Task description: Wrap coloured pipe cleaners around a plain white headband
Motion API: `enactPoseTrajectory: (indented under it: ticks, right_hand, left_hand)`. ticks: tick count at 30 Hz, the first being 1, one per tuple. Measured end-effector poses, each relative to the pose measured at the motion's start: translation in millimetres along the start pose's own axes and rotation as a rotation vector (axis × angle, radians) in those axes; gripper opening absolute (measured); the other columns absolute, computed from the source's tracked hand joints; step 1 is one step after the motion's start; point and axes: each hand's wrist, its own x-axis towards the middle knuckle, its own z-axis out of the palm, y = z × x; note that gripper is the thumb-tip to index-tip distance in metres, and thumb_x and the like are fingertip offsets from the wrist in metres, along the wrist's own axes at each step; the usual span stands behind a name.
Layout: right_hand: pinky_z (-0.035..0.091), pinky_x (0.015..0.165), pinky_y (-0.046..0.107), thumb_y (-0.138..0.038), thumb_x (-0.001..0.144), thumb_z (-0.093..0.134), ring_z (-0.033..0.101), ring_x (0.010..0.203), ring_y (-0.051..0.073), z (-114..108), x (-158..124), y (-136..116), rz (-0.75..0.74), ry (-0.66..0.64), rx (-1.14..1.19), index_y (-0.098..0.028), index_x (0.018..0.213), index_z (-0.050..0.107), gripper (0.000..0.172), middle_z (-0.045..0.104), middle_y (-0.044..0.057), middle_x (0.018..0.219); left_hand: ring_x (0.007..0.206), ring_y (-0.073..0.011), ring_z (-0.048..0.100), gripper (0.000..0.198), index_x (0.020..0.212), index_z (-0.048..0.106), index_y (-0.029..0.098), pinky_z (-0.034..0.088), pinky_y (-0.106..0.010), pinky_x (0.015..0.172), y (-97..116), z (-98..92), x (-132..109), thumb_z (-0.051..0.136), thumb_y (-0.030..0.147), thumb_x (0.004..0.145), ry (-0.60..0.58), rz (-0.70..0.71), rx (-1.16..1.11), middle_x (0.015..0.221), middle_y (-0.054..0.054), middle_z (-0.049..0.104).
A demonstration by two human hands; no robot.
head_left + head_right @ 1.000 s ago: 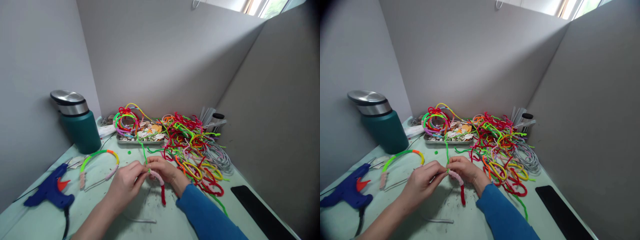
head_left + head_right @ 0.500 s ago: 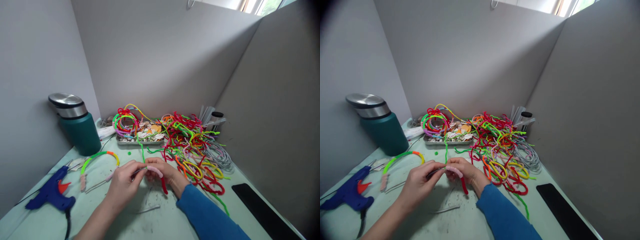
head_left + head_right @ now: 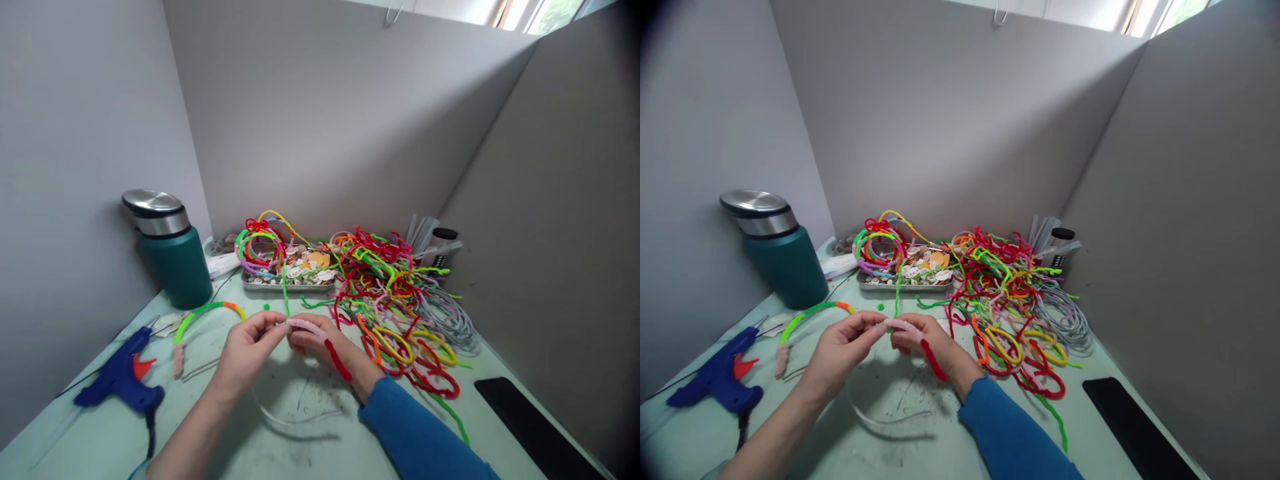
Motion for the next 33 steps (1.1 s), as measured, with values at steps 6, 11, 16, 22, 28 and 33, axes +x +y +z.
enactPoseTrajectory:
  ticks: [6,11,16,22,28,33]
  right_hand:
    - [0.028,0.045,0.021,-0.032,0.069,0.064,0.039,0.047,0.007,-3,5,5,-0.018,0.079,0.01,-0.014,0.062,0.058,0.02,0.049,-0.004,0.053]
    - [0.036,0.046,0.022,-0.047,0.075,0.058,0.047,0.047,0.009,-9,6,9,0.037,0.002,0.12,-0.013,0.074,0.063,0.034,0.056,0.0,0.057]
    - [0.034,0.043,0.019,-0.052,0.078,0.053,0.046,0.043,0.008,-12,3,3,0.037,0.042,0.084,-0.012,0.084,0.066,0.042,0.056,-0.001,0.056]
    - [0.027,0.041,0.018,-0.035,0.074,0.065,0.038,0.043,0.005,-6,0,-8,-0.031,0.127,-0.044,-0.013,0.072,0.065,0.021,0.05,-0.004,0.052]
    - [0.027,0.043,0.019,-0.034,0.074,0.065,0.039,0.044,0.006,-3,-1,-11,-0.057,0.136,-0.055,-0.014,0.07,0.063,0.02,0.049,-0.004,0.052]
    - [0.034,0.047,0.02,-0.04,0.077,0.06,0.044,0.046,0.007,-3,-3,-18,-0.033,0.098,-0.025,-0.014,0.069,0.063,0.028,0.053,-0.002,0.055]
  left_hand:
    - [0.048,-0.0073,0.031,0.023,0.09,0.056,0.017,0.023,-0.018,0.045,-2,1.4,-1,0.059,0.036,0.077,0.031,0.13,0.049,0.054,0.009,0.032]
    - [0.049,-0.0085,0.031,0.02,0.086,0.059,0.018,0.023,-0.019,0.046,-3,0.5,-3,0.057,0.036,0.078,0.067,0.171,0.179,0.053,0.008,0.031]
    - [0.048,-0.0092,0.033,0.022,0.082,0.063,0.018,0.024,-0.02,0.046,-6,0.8,-1,0.058,0.039,0.076,0.098,0.181,0.281,0.051,0.007,0.033]
    - [0.047,-0.0095,0.035,0.024,0.082,0.066,0.016,0.026,-0.02,0.046,-9,1.3,-2,0.057,0.038,0.076,0.115,0.189,0.356,0.05,0.005,0.04]
    - [0.046,-0.0088,0.034,0.022,0.077,0.066,0.016,0.024,-0.019,0.043,-6,0.5,-1,0.06,0.037,0.074,0.11,0.151,0.305,0.048,0.006,0.041]
    - [0.047,-0.0083,0.034,0.023,0.079,0.067,0.016,0.024,-0.019,0.044,-2,1.1,-2,0.063,0.038,0.072,0.124,0.124,0.22,0.049,0.006,0.041]
